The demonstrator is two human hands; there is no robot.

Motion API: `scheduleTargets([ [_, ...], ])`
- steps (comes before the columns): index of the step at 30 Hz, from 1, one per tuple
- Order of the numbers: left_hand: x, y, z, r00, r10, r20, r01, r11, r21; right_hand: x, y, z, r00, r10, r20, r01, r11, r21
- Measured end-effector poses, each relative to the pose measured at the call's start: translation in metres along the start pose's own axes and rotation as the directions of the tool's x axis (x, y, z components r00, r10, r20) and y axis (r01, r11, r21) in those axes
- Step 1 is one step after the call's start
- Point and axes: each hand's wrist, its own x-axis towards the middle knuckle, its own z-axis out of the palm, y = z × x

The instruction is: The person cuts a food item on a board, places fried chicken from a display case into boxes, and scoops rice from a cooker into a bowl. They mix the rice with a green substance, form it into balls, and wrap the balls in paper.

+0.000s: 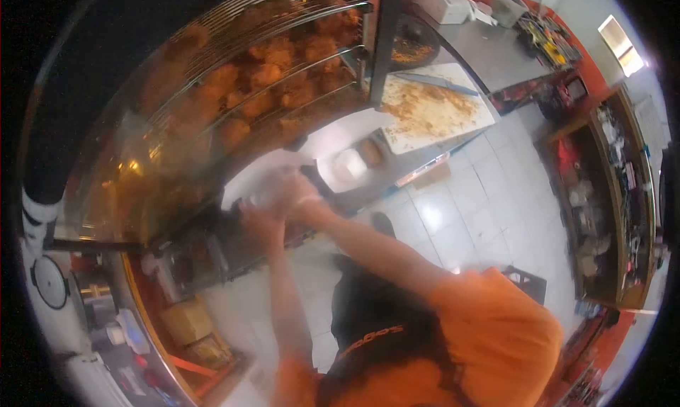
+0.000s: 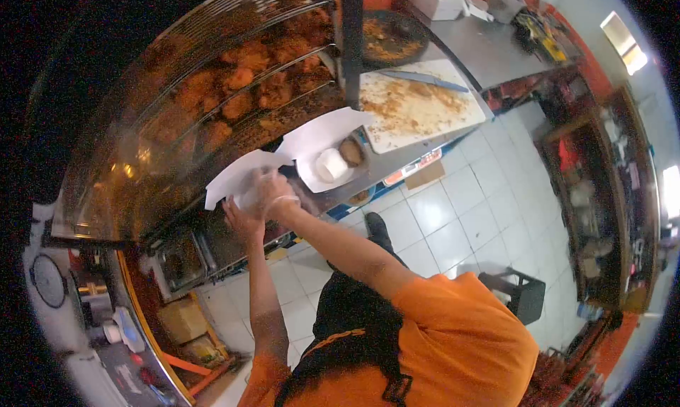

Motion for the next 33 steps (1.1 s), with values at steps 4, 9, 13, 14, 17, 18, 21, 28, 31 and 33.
scheduleTargets([
  [4, -0.002, -0.002, 0.004, 0.993, -0.116, 0.019, 0.116, 0.993, 0.001, -0.002, 0.006, 0.027, 1.000, 0.016, -0.006, -0.016, 0.993, -0.113],
  [9, -0.017, -0.022, -0.007, 0.993, -0.025, -0.112, 0.008, 0.989, -0.151, -0.052, 0.104, -0.001, 0.935, -0.285, -0.210, 0.222, 0.934, -0.279],
  [13, -0.058, -0.061, -0.035, 0.989, -0.111, -0.095, 0.082, 0.959, -0.271, -0.059, 0.274, -0.169, 0.892, 0.265, -0.366, -0.391, 0.860, -0.329],
  [14, -0.077, -0.063, -0.042, 0.981, -0.168, -0.100, 0.137, 0.956, -0.260, -0.053, 0.314, -0.208, 0.808, 0.294, -0.511, -0.487, 0.820, -0.300],
  [17, -0.140, -0.076, -0.040, 0.965, -0.257, -0.056, 0.245, 0.955, -0.169, -0.002, 0.442, -0.252, 0.706, -0.039, -0.707, -0.416, 0.785, -0.459],
  [18, -0.165, -0.092, -0.039, 0.959, -0.282, -0.040, 0.276, 0.954, -0.116, 0.020, 0.485, -0.252, 0.657, -0.226, -0.720, -0.368, 0.737, -0.567],
  [21, -0.218, -0.084, -0.037, 0.940, -0.332, -0.073, 0.334, 0.942, 0.024, 0.043, 0.411, -0.285, 0.820, 0.230, -0.524, -0.449, 0.826, -0.340],
  [28, -0.234, -0.038, -0.028, 0.836, -0.536, -0.118, 0.521, 0.843, -0.135, -0.029, 0.280, -0.273, 0.674, 0.310, -0.671, -0.364, 0.929, 0.063],
  [31, -0.197, -0.029, -0.037, 0.923, -0.336, -0.189, 0.329, 0.942, -0.069, -0.065, 0.217, -0.188, 0.767, 0.102, -0.633, 0.239, 0.871, 0.430],
  [33, -0.148, -0.016, -0.049, 0.969, -0.140, -0.205, 0.141, 0.990, -0.010, -0.071, 0.134, -0.152, 0.962, -0.047, -0.268, 0.131, 0.943, 0.305],
])
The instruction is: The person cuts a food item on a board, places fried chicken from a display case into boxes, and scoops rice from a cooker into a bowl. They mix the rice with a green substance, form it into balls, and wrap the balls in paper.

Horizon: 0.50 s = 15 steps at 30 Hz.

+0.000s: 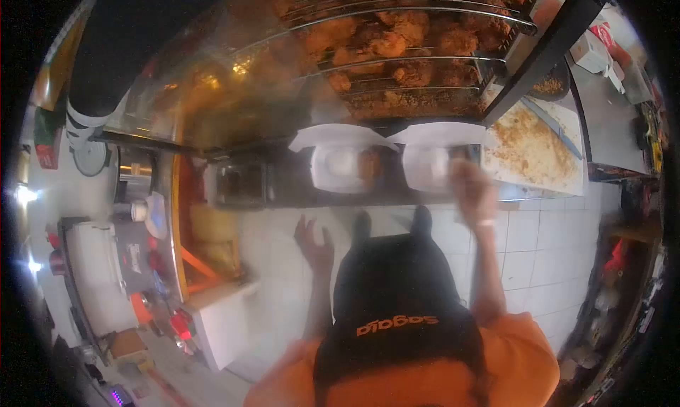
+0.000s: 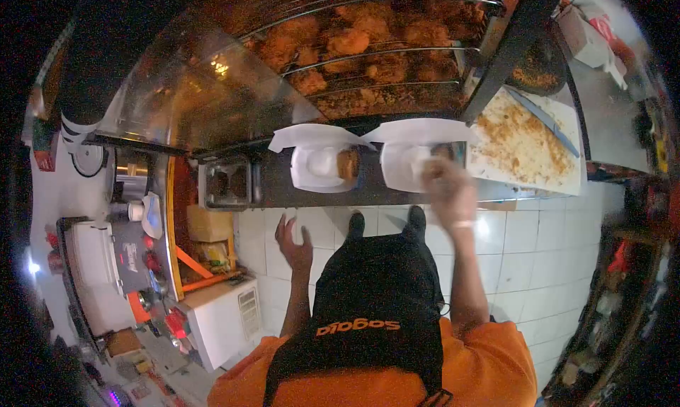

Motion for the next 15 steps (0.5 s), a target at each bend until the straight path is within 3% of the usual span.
scheduleTargets([
  [1, 0.021, 0.000, 0.011, 0.995, 0.085, -0.052, -0.088, 0.995, -0.051, 0.001, -0.030, 0.031, 0.997, -0.066, 0.026, 0.071, 0.963, -0.258],
  [3, 0.071, 0.017, 0.025, 0.971, 0.238, -0.013, -0.238, 0.969, -0.066, 0.003, -0.065, 0.083, 0.985, -0.079, 0.152, 0.117, 0.958, -0.262],
  [5, 0.105, 0.034, 0.034, 0.925, 0.379, -0.003, -0.379, 0.925, 0.009, 0.013, -0.054, 0.144, 0.968, -0.127, 0.216, 0.208, 0.890, -0.406],
  [6, 0.122, 0.032, 0.038, 0.905, 0.403, 0.137, -0.395, 0.915, -0.083, 0.022, -0.030, 0.179, 0.958, -0.168, 0.232, 0.273, 0.784, -0.557],
  [7, 0.133, 0.040, 0.029, 0.870, 0.463, 0.168, -0.466, 0.885, -0.023, 0.026, -0.007, 0.208, 0.953, -0.198, 0.227, 0.301, 0.684, -0.664],
  [8, 0.139, 0.037, 0.033, 0.893, 0.405, 0.195, -0.398, 0.914, -0.078, 0.027, 0.010, 0.233, 0.951, -0.223, 0.216, 0.309, 0.606, -0.733],
  [9, 0.143, 0.028, 0.042, 0.910, 0.352, 0.220, -0.330, 0.935, -0.133, 0.027, -0.002, 0.239, 0.960, -0.223, 0.171, 0.275, 0.621, -0.734],
  [11, 0.142, 0.001, 0.070, 0.916, 0.388, 0.097, -0.358, 0.904, -0.233, 0.020, -0.033, 0.243, 0.965, -0.263, 0.007, 0.197, 0.704, -0.683],
  [14, 0.142, 0.003, 0.056, 0.926, 0.370, 0.080, -0.328, 0.890, -0.316, 0.016, -0.064, 0.238, 0.977, -0.020, 0.214, 0.177, 0.643, -0.745],
  [15, 0.141, 0.006, 0.047, 0.929, 0.353, 0.109, -0.302, 0.897, -0.323, 0.018, -0.028, 0.251, 0.978, -0.037, 0.206, 0.178, 0.664, -0.727],
])
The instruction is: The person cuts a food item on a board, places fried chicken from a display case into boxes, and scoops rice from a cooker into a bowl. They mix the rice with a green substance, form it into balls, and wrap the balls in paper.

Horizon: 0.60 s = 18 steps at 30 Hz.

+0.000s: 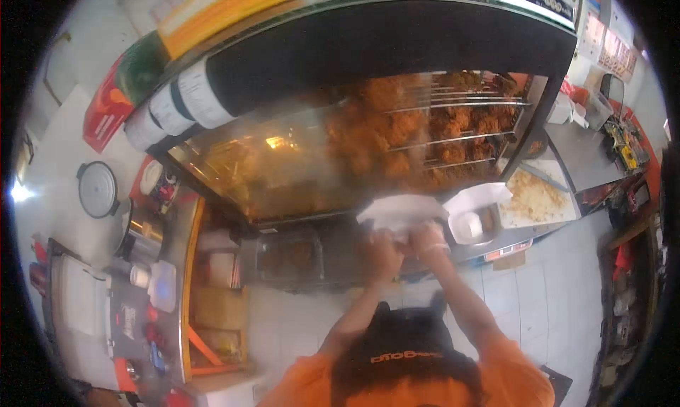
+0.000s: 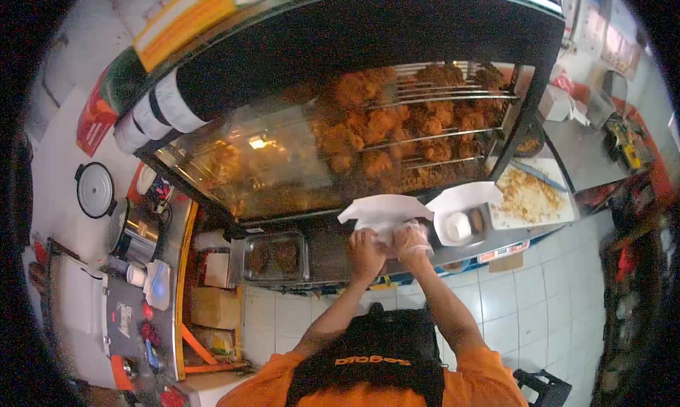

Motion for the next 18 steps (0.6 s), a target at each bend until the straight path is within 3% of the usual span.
scheduleTargets([
  [2, -0.002, 0.002, -0.008, 0.998, -0.050, 0.031, 0.052, 0.997, -0.055, 0.009, -0.009, 0.002, 1.000, 0.012, 0.012, -0.010, 0.991, -0.132],
  [4, -0.005, -0.019, 0.003, 0.974, 0.110, -0.196, -0.145, 0.974, -0.174, 0.004, -0.036, -0.035, 0.996, -0.011, 0.083, 0.028, 0.978, -0.208],
  [6, -0.012, -0.028, -0.027, 0.965, 0.171, -0.199, -0.206, 0.964, -0.171, 0.009, -0.008, -0.003, 0.984, -0.054, -0.169, 0.033, 0.992, -0.124],
  [7, -0.020, -0.029, -0.040, 0.960, 0.201, -0.194, -0.236, 0.955, -0.178, 0.013, -0.003, -0.001, 0.988, -0.026, -0.152, 0.001, 0.986, -0.166],
  [9, -0.053, -0.052, -0.069, 0.989, 0.139, -0.045, -0.146, 0.923, -0.355, 0.016, -0.006, 0.006, 0.992, 0.060, -0.114, -0.085, 0.969, -0.231],
  [10, -0.077, -0.063, -0.092, 0.981, 0.055, 0.187, 0.035, 0.894, -0.446, 0.012, -0.020, -0.025, 0.997, 0.071, -0.004, -0.070, 0.973, -0.219],
  [11, -0.099, -0.077, -0.112, 0.912, 0.000, 0.411, 0.222, 0.841, -0.493, 0.013, -0.026, -0.048, 0.994, -0.042, -0.099, 0.010, 0.952, -0.306],
  [13, -0.153, -0.127, -0.127, 0.781, 0.000, 0.624, 0.295, 0.882, -0.369, 0.016, -0.047, -0.098, 0.925, -0.225, -0.307, 0.097, 0.919, -0.383],
  [14, -0.191, -0.155, -0.129, 0.754, -0.015, 0.657, 0.388, 0.817, -0.427, 0.015, -0.074, -0.146, 0.847, -0.224, -0.482, 0.123, 0.965, -0.234],
  [16, -0.263, -0.202, -0.137, 0.701, -0.081, 0.709, 0.572, 0.658, -0.489, 0.015, -0.125, -0.239, 0.749, -0.103, -0.654, 0.214, 0.973, 0.092],
  [18, -0.298, -0.220, -0.150, 0.607, -0.265, 0.749, 0.728, 0.565, -0.390, 0.022, -0.164, -0.300, 0.825, -0.019, -0.564, 0.206, 0.941, 0.269],
])
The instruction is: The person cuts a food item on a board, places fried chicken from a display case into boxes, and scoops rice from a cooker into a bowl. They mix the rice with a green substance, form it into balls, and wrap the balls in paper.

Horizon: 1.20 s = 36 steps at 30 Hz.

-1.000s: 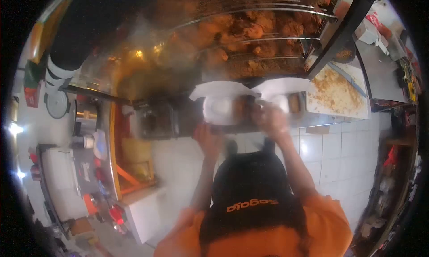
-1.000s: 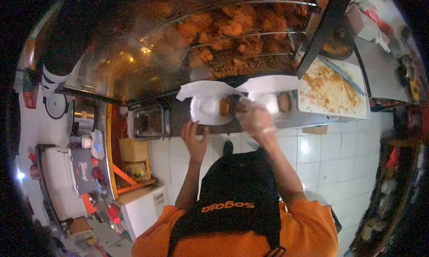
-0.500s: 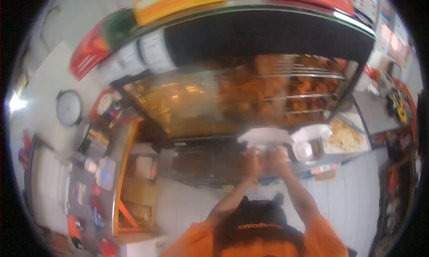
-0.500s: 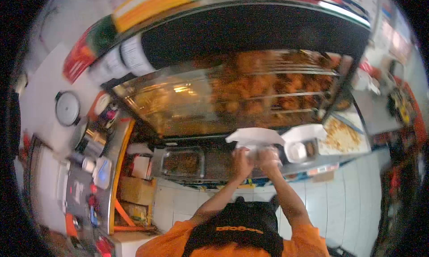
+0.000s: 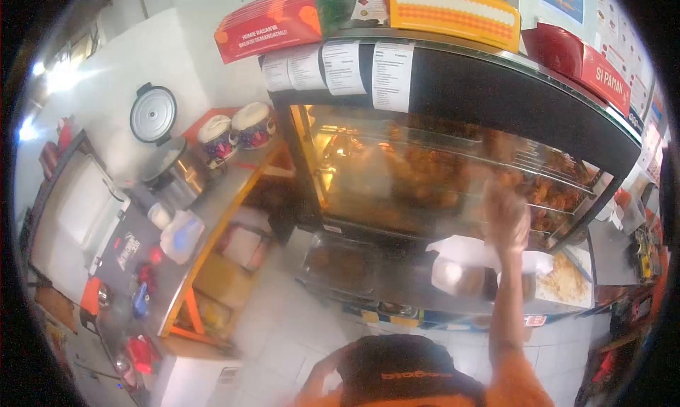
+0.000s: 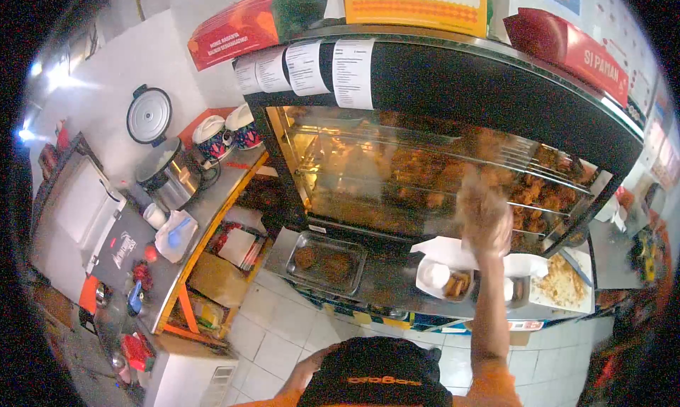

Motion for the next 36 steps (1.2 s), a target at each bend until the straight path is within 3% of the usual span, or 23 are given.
scheduleTargets([
  [2, -0.012, -0.009, -0.001, 0.980, -0.183, -0.082, 0.184, 0.983, 0.001, 0.034, -0.010, 0.003, 0.965, -0.171, -0.201, 0.245, 0.862, 0.444],
  [4, -0.016, -0.010, 0.002, 0.953, -0.273, -0.135, 0.274, 0.962, -0.008, 0.064, -0.066, -0.002, 0.963, -0.107, -0.247, 0.242, 0.744, 0.623],
  [6, -0.018, -0.006, 0.005, 0.938, -0.305, -0.165, 0.307, 0.952, -0.017, 0.092, -0.110, -0.001, 0.985, -0.055, -0.163, 0.148, 0.755, 0.638],
  [8, -0.019, 0.005, 0.006, 0.939, -0.293, -0.182, 0.295, 0.955, -0.016, 0.112, -0.148, 0.012, 0.974, -0.108, -0.200, 0.207, 0.785, 0.584],
  [11, -0.015, 0.050, 0.006, 0.964, -0.178, -0.200, 0.186, 0.982, 0.025, 0.115, -0.159, 0.053, 0.992, -0.116, -0.050, 0.112, 0.620, 0.776],
  [14, -0.002, 0.142, 0.002, 0.972, 0.016, -0.233, 0.014, 0.992, 0.125, 0.036, -0.140, 0.051, 0.963, -0.194, 0.189, -0.058, 0.532, 0.845],
  [15, -0.017, 0.209, 0.005, 0.919, 0.329, -0.216, -0.353, 0.932, -0.081, 0.007, -0.122, 0.056, 0.927, -0.278, 0.252, -0.053, 0.567, 0.822],
  [16, -0.001, 0.222, 0.002, 0.881, 0.373, -0.291, -0.414, 0.905, -0.093, -0.026, -0.100, 0.062, 0.882, -0.346, 0.320, -0.057, 0.596, 0.801],
  [17, -0.004, 0.271, 0.016, 0.876, 0.281, -0.391, -0.458, 0.740, -0.492, -0.058, -0.077, 0.063, 0.826, -0.390, 0.407, -0.049, 0.669, 0.742],
  [18, 0.001, 0.283, 0.013, 0.882, 0.320, -0.347, -0.379, 0.918, -0.118, -0.089, -0.056, 0.063, 0.760, -0.422, 0.494, -0.036, 0.732, 0.681],
  [19, 0.005, 0.295, 0.010, 0.884, 0.356, -0.301, -0.271, 0.918, 0.291, -0.120, -0.035, 0.070, 0.697, -0.376, 0.611, -0.058, 0.819, 0.570],
  [21, 0.043, 0.280, 0.026, 0.900, 0.347, -0.263, -0.425, 0.834, -0.353, -0.165, 0.004, 0.078, 0.662, -0.305, 0.684, -0.062, 0.888, 0.456],
  [24, 0.085, 0.294, 0.059, 0.946, 0.273, -0.174, -0.324, 0.787, -0.525, -0.222, 0.089, 0.087, 0.827, -0.105, 0.552, -0.174, 0.886, 0.429],
  [27, 0.135, 0.280, 0.046, 0.932, 0.221, -0.289, -0.356, 0.720, -0.596, -0.216, 0.203, 0.045, 0.860, 0.413, 0.299, -0.490, 0.832, 0.261],
  [28, 0.133, 0.297, 0.057, 0.902, 0.249, -0.354, -0.406, 0.768, -0.495, -0.246, 0.300, 0.067, 0.841, 0.505, 0.194, -0.541, 0.796, 0.271],
  [29, 0.131, 0.314, 0.068, 0.866, 0.276, -0.416, -0.443, 0.810, -0.385, -0.190, 0.238, -0.022, 0.631, 0.775, 0.027, -0.776, 0.631, -0.009],
  [30, 0.165, 0.315, 0.061, 0.894, -0.056, -0.444, -0.121, 0.924, -0.362, -0.203, 0.293, -0.015, 0.643, 0.746, -0.174, -0.757, 0.653, -0.002],
  [31, 0.218, 0.274, 0.036, 0.882, -0.084, -0.463, 0.012, 0.988, -0.157, -0.204, 0.323, -0.022, 0.630, 0.746, -0.216, -0.770, 0.636, -0.054],
  [32, 0.255, 0.247, 0.039, 0.794, -0.032, -0.607, 0.020, 0.999, -0.026, -0.209, 0.360, -0.004, 0.657, 0.711, -0.250, -0.750, 0.650, -0.125],
  [33, 0.273, 0.255, 0.053, 0.816, 0.118, -0.566, -0.035, 0.987, 0.157, -0.215, 0.397, 0.014, 0.683, 0.674, -0.283, -0.729, 0.655, -0.197],
  [34, 0.288, 0.250, 0.061, 0.825, 0.187, -0.533, -0.031, 0.957, 0.288, -0.187, 0.435, 0.014, 0.519, 0.807, 0.282, -0.720, 0.591, -0.365],
  [35, 0.303, 0.245, 0.069, 0.830, 0.255, -0.497, -0.031, 0.910, 0.415, -0.201, 0.427, 0.028, 0.673, 0.725, 0.147, -0.707, 0.689, -0.159],
  [36, 0.335, 0.229, 0.065, 0.836, 0.254, -0.487, 0.027, 0.867, 0.498, -0.201, 0.398, 0.009, 0.715, 0.698, 0.047, -0.678, 0.708, -0.197],
])
